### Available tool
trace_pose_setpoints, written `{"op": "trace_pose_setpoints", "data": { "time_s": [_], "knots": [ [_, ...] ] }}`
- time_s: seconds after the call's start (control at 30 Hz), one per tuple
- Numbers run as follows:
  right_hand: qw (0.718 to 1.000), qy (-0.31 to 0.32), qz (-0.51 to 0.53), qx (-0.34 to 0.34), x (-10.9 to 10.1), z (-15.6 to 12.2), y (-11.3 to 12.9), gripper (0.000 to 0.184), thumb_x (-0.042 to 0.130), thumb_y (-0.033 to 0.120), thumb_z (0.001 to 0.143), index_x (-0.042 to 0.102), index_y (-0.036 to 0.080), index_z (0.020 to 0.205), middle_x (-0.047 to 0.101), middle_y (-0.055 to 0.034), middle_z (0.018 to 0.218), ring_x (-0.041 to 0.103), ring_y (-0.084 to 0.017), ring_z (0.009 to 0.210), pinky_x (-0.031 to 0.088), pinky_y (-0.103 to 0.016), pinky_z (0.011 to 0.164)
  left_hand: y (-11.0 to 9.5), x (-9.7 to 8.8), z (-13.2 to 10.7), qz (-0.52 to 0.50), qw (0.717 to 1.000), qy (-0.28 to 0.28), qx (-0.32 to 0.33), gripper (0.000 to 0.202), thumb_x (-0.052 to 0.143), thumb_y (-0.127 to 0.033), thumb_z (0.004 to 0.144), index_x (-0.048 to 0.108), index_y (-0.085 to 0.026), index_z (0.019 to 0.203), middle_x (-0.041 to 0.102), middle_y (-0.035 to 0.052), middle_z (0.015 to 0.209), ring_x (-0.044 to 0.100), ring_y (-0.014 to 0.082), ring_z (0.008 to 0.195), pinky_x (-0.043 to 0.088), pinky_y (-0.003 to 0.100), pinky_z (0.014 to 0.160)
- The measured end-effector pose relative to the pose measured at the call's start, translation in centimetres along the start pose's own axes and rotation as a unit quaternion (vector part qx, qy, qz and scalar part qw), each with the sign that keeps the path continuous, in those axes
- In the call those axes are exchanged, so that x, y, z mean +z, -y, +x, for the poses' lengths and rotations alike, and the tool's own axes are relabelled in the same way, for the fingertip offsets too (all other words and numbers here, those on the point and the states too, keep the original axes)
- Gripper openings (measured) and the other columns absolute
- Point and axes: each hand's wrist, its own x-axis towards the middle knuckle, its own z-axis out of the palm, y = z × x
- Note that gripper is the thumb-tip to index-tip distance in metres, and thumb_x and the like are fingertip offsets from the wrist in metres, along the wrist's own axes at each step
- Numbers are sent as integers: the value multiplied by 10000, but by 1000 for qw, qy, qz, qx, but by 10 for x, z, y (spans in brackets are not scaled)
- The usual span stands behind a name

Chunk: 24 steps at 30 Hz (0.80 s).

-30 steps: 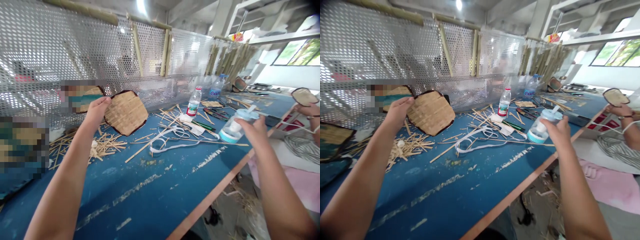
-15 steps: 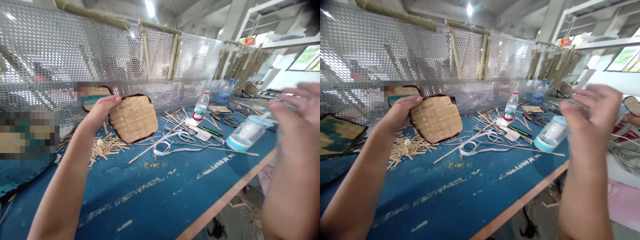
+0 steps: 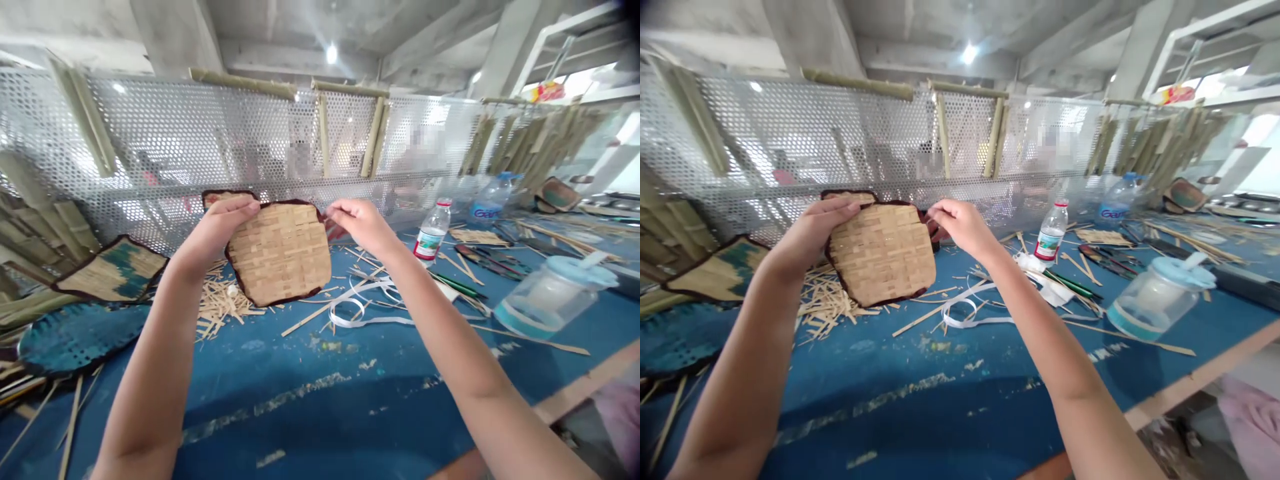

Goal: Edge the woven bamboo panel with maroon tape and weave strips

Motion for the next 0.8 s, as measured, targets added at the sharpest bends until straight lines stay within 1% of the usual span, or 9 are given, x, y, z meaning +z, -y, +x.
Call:
{"op": "trace_pose_setpoints", "data": {
  "time_s": [0.1, 0.2, 0.3, 0.43, 0.5, 0.53, 0.67, 0.73, 0.8],
  "knots": [
    [998, 25, 56, 19, -5, 2, -17, 231, 642, 432, 912, 669, 206, 872, 756, -55, 836, 719, -189, 775, 571, -351, 759, 6, -4, 4, 19, 1000, -18, 2, 286, 683, -454, 871, 748, -191, 961, 749, 42, 980, 679, 219, 892, 509, 290, 770],
    [997, 35, 63, 19, -7, 4, -26, 243, 659, 449, 902, 671, 209, 870, 757, -55, 821, 718, -182, 761, 573, -339, 746, 10, -4, 7, 38, 999, -26, 2, 286, 687, -433, 881, 758, -182, 998, 751, 38, 1040, 662, 204, 934, 488, 284, 822],
    [998, 52, 44, 11, -8, 5, -30, 230, 656, 435, 906, 667, 210, 861, 748, -50, 822, 700, -176, 726, 559, -325, 697, 10, -2, 8, 42, 999, -22, 0, 289, 687, -416, 889, 764, -175, 1030, 749, 42, 1083, 652, 194, 921, 482, 287, 815],
    [994, 95, -39, 28, -13, 6, -38, 127, 647, 328, 905, 668, 212, 860, 735, -43, 809, 684, -189, 731, 548, -347, 716, 10, -2, 11, 8, 1000, -24, 3, 264, 691, -394, 880, 761, -158, 975, 751, 47, 936, 644, 171, 792, 481, 273, 722],
    [990, 108, -73, 44, -16, 5, -42, 18, 671, 227, 860, 682, 212, 859, 739, -43, 856, 688, -198, 810, 549, -352, 778, 13, -3, 15, -30, 998, -51, 11, 222, 698, -357, 863, 746, -147, 917, 729, 40, 827, 618, 152, 706, 468, 261, 669],
    [990, 112, -59, 55, -16, 5, -43, 36, 667, 207, 855, 691, 214, 881, 743, -47, 908, 690, -200, 858, 550, -353, 813, 15, -3, 18, -48, 996, -70, 18, 200, 697, -337, 857, 735, -145, 897, 713, 36, 789, 601, 143, 673, 459, 257, 648],
    [984, 87, 123, 93, -10, 7, -41, 229, 591, 385, 944, 670, 242, 1104, 725, -60, 1133, 694, -203, 965, 572, -382, 870, 26, 1, 27, -91, 983, -139, 73, 176, 676, -308, 861, 645, -158, 773, 610, -8, 694, 522, 110, 644, 402, 242, 614],
    [986, 49, 145, 73, -6, 9, -41, 267, 629, 417, 916, 663, 234, 1107, 720, -62, 1143, 688, -207, 974, 577, -381, 862, 30, 3, 30, -98, 982, -140, 77, 211, 671, -336, 877, 611, -167, 765, 570, -30, 691, 502, 99, 676, 385, 231, 622],
    [992, 7, 121, 43, -5, 12, -42, 219, 649, 365, 891, 672, 214, 1047, 730, -60, 1094, 681, -208, 964, 573, -368, 843, 32, 2, 30, -92, 988, -114, 51, 202, 668, -376, 889, 646, -177, 861, 596, -38, 745, 519, 104, 736, 397, 224, 646]
  ]
}}
